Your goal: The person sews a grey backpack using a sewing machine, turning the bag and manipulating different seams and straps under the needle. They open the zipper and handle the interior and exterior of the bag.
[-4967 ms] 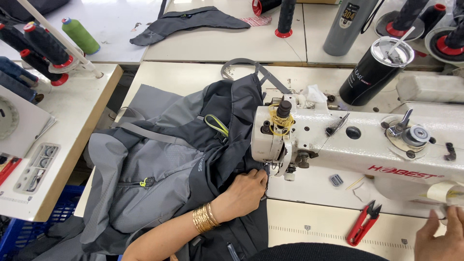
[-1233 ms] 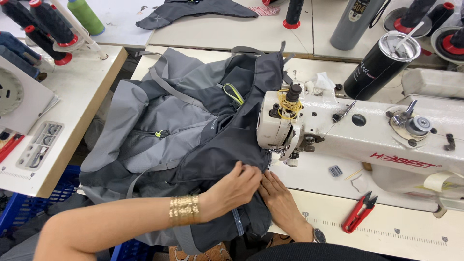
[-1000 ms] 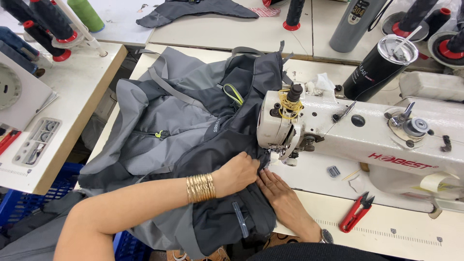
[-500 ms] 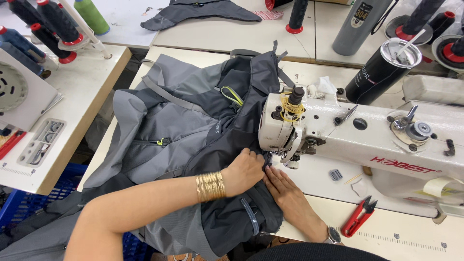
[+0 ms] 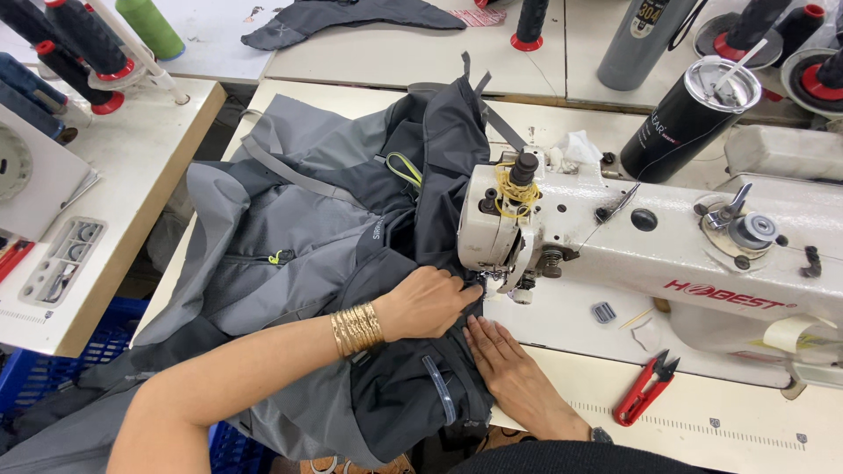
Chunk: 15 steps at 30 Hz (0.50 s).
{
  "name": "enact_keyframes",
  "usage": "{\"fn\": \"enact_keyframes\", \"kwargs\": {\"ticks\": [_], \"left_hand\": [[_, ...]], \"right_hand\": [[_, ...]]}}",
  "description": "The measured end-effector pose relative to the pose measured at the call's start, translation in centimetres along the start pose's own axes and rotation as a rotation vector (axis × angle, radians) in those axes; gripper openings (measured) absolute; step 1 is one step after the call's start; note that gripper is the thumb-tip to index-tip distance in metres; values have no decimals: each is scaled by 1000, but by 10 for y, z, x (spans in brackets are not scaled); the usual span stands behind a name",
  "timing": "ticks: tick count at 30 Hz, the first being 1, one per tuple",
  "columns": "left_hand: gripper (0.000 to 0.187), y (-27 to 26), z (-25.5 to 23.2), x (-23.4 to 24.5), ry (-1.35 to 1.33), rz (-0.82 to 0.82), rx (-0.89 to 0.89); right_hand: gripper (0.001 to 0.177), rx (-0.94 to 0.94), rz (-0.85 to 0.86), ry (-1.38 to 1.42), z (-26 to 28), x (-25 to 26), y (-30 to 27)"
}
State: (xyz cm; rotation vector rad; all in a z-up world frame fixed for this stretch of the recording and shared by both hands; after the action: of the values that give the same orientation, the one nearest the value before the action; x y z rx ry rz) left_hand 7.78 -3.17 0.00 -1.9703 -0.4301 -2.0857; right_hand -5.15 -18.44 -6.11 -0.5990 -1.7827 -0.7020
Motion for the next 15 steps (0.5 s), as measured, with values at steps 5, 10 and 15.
{"fn": "enact_keyframes", "kwargs": {"ticks": [5, 10, 15], "left_hand": [[13, 4, -2, -21, 87, -26, -4], [15, -3, -18, 8, 287, -104, -34], [5, -5, -9, -17, 152, -149, -33]], "right_hand": [[64, -10, -6, 25, -1, -8, -4], [62, 4, -23, 28, -4, 0, -6], [68, -25, -48, 261, -17, 15, 9]]}}
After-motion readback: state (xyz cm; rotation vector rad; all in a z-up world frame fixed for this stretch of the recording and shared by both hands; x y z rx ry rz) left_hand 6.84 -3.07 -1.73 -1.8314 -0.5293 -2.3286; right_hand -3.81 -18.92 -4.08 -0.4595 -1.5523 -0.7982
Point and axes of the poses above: each hand's wrist, its own y-axis towards the middle knuckle, its own x-axis out of the back of the hand, z = x × y, the point moved 3 cm from there along y, towards the middle knuckle, and after that the axes turned 4 degrees about z, right-handed, at the moved point
